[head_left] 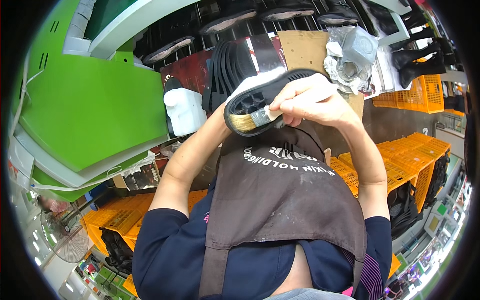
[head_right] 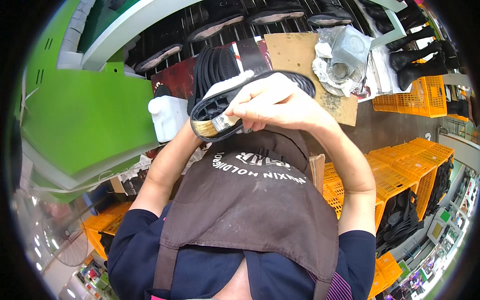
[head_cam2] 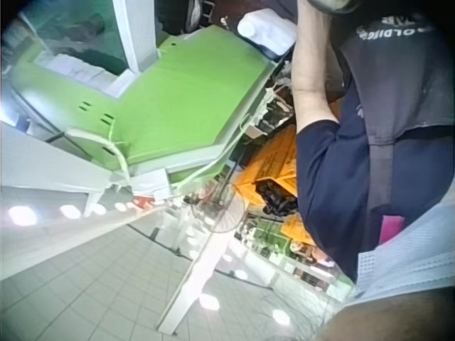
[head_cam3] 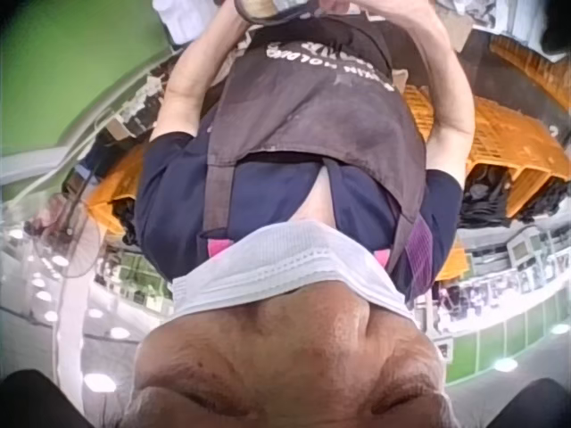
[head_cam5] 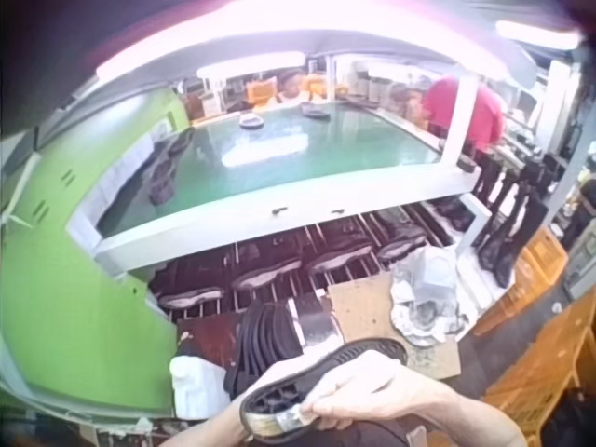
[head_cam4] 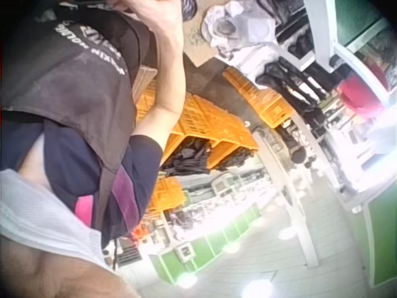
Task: Applying adhesive to the bottom of shoe soles using a brush in a manufacturing setting.
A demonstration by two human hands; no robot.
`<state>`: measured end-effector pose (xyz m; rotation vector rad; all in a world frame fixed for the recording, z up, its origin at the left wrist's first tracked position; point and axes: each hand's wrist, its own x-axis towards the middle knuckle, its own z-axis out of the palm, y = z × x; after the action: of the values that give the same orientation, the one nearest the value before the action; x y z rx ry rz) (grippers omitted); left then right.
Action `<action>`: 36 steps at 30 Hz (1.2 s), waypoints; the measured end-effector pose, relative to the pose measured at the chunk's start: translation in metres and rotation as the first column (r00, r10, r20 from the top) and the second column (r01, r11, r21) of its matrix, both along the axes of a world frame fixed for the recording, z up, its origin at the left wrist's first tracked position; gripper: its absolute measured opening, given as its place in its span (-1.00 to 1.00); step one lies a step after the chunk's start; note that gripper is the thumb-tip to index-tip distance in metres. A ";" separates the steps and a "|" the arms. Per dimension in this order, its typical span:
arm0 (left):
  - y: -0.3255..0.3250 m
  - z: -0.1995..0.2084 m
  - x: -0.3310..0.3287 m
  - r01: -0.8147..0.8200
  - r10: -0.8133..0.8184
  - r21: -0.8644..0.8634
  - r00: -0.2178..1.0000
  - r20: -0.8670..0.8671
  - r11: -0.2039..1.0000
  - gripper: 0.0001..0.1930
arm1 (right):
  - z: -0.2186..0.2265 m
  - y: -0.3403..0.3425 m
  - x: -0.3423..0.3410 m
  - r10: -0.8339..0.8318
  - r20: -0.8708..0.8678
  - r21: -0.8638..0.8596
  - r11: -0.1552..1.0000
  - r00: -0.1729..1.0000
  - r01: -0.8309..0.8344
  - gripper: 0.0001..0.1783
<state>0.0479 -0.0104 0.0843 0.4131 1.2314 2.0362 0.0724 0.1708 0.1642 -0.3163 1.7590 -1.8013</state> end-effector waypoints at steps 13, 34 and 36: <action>-0.010 -0.008 -0.007 -0.062 0.051 0.002 0.834 0.549 0.998 -0.68 | -0.012 0.071 -0.033 0.306 -0.230 0.215 0.942 0.924 -0.259 -0.75; -0.003 -0.026 -0.010 -0.027 -0.210 0.297 0.648 0.732 0.954 -0.37 | -0.025 0.057 0.013 0.057 -0.582 0.233 0.967 0.811 0.099 -0.70; 0.001 -0.002 -0.011 -0.021 -0.223 0.289 0.585 0.780 0.957 -0.36 | -0.027 0.071 0.011 -0.012 -0.646 0.155 0.977 0.763 0.147 -0.71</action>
<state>0.0371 -0.0097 0.0827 -0.3311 0.3391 1.9156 0.0837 0.2414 0.1370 -0.8764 2.4335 -1.6582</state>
